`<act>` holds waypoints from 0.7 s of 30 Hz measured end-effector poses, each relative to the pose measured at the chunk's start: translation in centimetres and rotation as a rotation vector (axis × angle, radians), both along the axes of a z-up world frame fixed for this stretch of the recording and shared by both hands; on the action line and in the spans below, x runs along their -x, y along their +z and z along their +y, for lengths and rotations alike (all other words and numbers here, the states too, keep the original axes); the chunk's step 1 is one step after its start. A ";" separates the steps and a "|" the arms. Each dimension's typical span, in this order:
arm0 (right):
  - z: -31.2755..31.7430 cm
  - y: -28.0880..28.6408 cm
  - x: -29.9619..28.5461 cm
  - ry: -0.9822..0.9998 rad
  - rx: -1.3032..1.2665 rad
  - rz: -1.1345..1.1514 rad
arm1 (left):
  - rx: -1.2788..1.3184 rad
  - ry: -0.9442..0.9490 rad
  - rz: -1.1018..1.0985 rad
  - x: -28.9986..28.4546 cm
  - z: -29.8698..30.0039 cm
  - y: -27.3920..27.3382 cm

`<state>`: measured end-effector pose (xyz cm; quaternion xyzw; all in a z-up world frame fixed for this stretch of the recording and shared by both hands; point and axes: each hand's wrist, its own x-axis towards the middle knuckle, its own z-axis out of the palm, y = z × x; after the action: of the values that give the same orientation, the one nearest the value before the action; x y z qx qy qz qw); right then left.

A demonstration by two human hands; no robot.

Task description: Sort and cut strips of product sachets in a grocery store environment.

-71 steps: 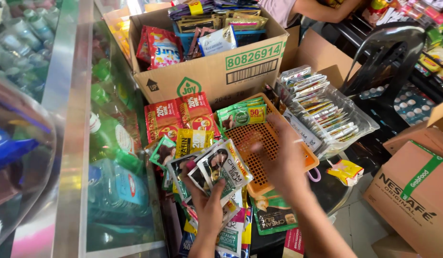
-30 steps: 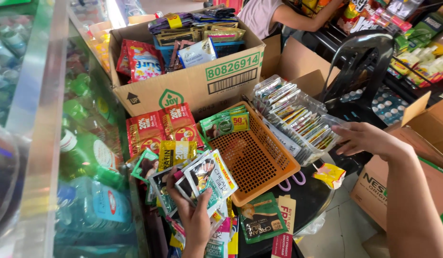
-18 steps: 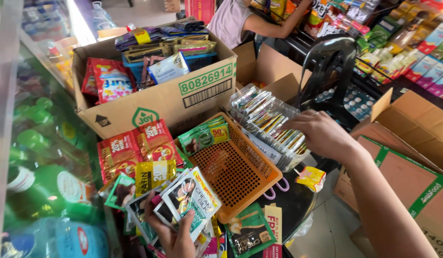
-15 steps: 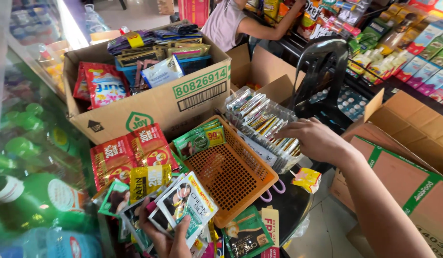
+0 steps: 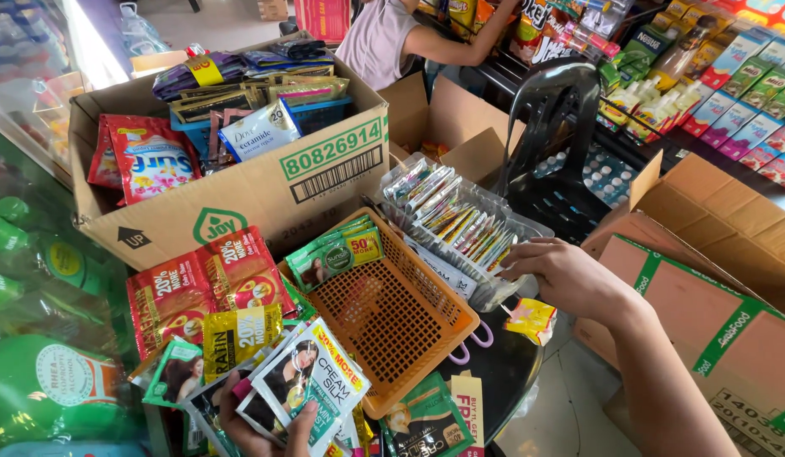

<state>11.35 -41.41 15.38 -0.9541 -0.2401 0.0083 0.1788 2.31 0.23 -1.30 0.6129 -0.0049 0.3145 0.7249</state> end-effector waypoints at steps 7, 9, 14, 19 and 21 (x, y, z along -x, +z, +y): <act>0.2 1.4 -1.8 0.053 -0.067 0.090 | -0.098 0.019 0.127 -0.2 1.0 -1.6; 0.5 1.7 -3.1 0.068 -0.018 0.118 | -0.110 0.028 0.128 0.0 0.8 -1.4; 2.7 3.8 -5.0 0.018 0.244 0.247 | -0.036 0.030 0.147 0.2 0.4 -0.8; 2.4 2.8 -5.1 0.105 0.335 0.048 | -0.067 0.018 0.083 -0.1 0.7 -1.2; 1.6 1.7 -5.0 0.105 0.184 -0.018 | -0.031 0.016 0.133 -0.1 0.7 -1.3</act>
<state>16.38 -39.77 17.07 -0.9526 -0.2897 0.0311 0.0878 2.38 0.97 -2.58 0.6435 0.0431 0.2789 0.7115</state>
